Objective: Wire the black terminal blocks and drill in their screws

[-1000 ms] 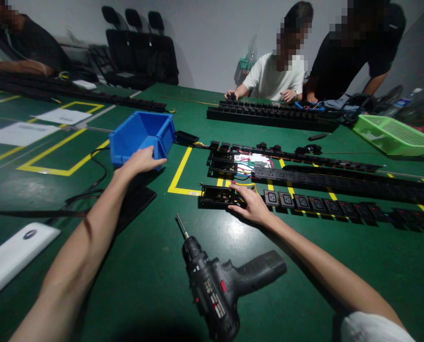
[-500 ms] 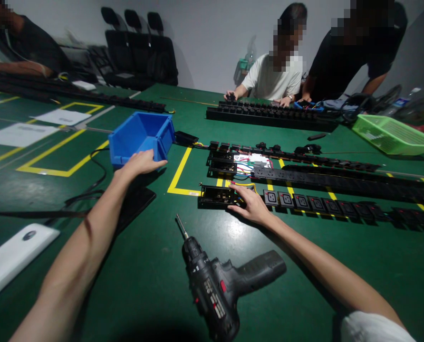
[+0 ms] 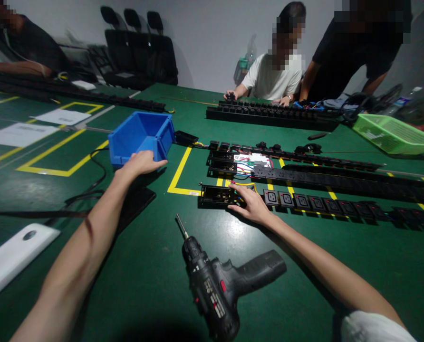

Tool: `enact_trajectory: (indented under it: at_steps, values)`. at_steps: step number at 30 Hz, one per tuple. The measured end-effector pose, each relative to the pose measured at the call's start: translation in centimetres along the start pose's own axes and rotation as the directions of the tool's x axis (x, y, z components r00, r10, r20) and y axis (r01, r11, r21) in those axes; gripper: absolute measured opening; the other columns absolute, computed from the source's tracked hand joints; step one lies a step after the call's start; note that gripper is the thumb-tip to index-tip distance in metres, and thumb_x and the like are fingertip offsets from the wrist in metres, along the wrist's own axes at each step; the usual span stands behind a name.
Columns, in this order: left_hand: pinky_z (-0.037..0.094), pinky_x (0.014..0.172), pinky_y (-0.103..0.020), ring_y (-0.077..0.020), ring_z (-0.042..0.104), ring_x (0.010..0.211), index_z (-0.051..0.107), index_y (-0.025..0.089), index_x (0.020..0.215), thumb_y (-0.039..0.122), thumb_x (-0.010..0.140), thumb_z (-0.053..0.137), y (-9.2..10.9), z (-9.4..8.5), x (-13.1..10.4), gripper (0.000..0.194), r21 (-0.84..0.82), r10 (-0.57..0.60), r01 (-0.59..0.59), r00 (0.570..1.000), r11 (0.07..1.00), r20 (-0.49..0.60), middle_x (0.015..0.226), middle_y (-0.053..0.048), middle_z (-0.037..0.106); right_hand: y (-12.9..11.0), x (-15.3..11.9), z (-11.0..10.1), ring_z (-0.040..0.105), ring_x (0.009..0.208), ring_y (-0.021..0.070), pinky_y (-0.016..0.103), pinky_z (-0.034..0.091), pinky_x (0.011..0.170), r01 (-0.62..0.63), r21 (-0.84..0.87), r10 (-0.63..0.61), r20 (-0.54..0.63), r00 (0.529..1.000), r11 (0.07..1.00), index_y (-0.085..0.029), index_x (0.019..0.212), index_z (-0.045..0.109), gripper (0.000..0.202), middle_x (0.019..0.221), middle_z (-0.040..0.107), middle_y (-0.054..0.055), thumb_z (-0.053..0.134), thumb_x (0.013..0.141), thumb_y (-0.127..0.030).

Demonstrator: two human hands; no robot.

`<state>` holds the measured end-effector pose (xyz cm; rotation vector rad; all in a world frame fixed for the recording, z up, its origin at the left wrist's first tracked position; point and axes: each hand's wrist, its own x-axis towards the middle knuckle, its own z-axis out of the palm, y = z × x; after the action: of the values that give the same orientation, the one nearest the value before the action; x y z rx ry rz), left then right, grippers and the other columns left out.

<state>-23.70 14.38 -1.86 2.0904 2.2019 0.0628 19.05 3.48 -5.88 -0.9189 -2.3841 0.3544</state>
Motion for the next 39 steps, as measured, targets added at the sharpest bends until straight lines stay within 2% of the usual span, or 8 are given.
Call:
enact_trajectory:
  at_steps: [8,15,18,24,29,33,37,39]
  values:
    - [0.035,0.063,-0.024,-0.0131,0.045,0.063,0.063,0.007,0.087,0.072,0.079,0.056,0.0,-1.6,-0.6,0.066,-0.013,0.08,-0.08,0.997,0.997,-0.009,0.073,-0.005,0.063,0.0,0.0,0.1,0.054,0.125,0.0265,0.045,0.047,0.103,0.004,-0.005,-0.004,-0.008,1.0,1.0,-0.022,0.143,0.04,0.063,0.14,0.054,0.011,0.061,0.089,-0.046]
    - [0.04,0.07,-0.024,-0.0144,0.057,0.078,0.067,0.01,0.097,0.058,0.08,0.065,-1.3,-3.5,-1.3,0.051,-0.118,0.179,-0.169,0.981,0.979,0.08,0.093,-0.006,0.07,0.0,-0.1,0.0,0.055,0.125,0.0268,0.045,0.047,0.102,-0.008,-0.008,0.008,-0.002,1.0,1.0,-0.022,0.143,0.04,0.063,0.139,0.054,0.011,0.06,0.089,-0.047]
    - [0.042,0.075,-0.025,-0.014,0.059,0.083,0.067,0.01,0.103,0.049,0.076,0.072,-2.0,-3.5,-1.0,0.048,-0.154,0.184,-0.174,0.982,0.973,0.051,0.099,-0.006,0.072,0.0,-0.1,0.0,0.056,0.124,0.0271,0.045,0.048,0.101,-0.009,-0.005,0.009,-0.005,1.0,1.0,-0.023,0.144,0.04,0.063,0.138,0.055,0.011,0.06,0.089,-0.048]
    - [0.043,0.075,-0.026,-0.0135,0.058,0.079,0.069,0.012,0.1,0.056,0.069,0.075,-2.9,-3.4,-0.6,0.054,-0.213,0.175,-0.173,0.985,0.962,-0.007,0.091,-0.003,0.074,-0.1,0.0,-0.1,0.055,0.124,0.0264,0.045,0.048,0.101,-0.003,0.001,0.003,-0.008,1.0,1.0,-0.023,0.143,0.04,0.062,0.139,0.055,0.011,0.06,0.089,-0.047]
    - [0.043,0.074,-0.026,-0.0135,0.058,0.078,0.069,0.012,0.098,0.05,0.071,0.074,-3.0,-4.4,-1.1,0.047,-0.219,0.148,-0.171,0.982,0.961,-0.117,0.085,-0.003,0.073,0.0,0.0,0.0,0.055,0.124,0.0263,0.045,0.048,0.101,0.003,-0.005,-0.003,-0.006,1.0,1.0,-0.022,0.143,0.04,0.063,0.138,0.055,0.011,0.06,0.089,-0.047]
    - [0.044,0.074,-0.027,-0.0131,0.057,0.076,0.069,0.013,0.096,0.05,0.073,0.071,-0.5,-6.0,-2.8,0.044,-0.261,0.179,-0.238,0.957,0.935,-0.229,0.083,-0.003,0.071,0.1,-0.1,0.1,0.058,0.12,0.0272,0.046,0.049,0.099,-0.002,-0.018,0.002,-0.003,1.0,1.0,-0.022,0.144,0.039,0.064,0.136,0.056,0.011,0.06,0.089,-0.048]
    - [0.045,0.07,-0.027,-0.0157,0.061,0.076,0.069,0.02,0.092,0.046,0.077,0.067,5.6,-6.3,-5.5,0.031,-0.328,0.355,-0.417,0.905,0.847,-0.234,0.085,-0.003,0.071,0.2,-0.1,0.2,0.057,0.122,0.0272,0.046,0.049,0.1,-0.003,-0.016,0.003,-0.005,1.0,1.0,-0.023,0.144,0.039,0.064,0.137,0.056,0.011,0.06,0.089,-0.048]
    - [0.046,0.07,-0.029,-0.0173,0.062,0.076,0.07,0.023,0.089,0.045,0.08,0.062,8.9,-5.5,-6.7,0.024,-0.322,0.493,-0.527,0.85,0.786,-0.188,0.087,-0.002,0.071,0.2,-0.1,0.1,0.056,0.123,0.0272,0.046,0.048,0.101,-0.008,-0.015,0.008,0.0,1.0,1.0,-0.023,0.144,0.039,0.064,0.138,0.055,0.011,0.06,0.089,-0.048]
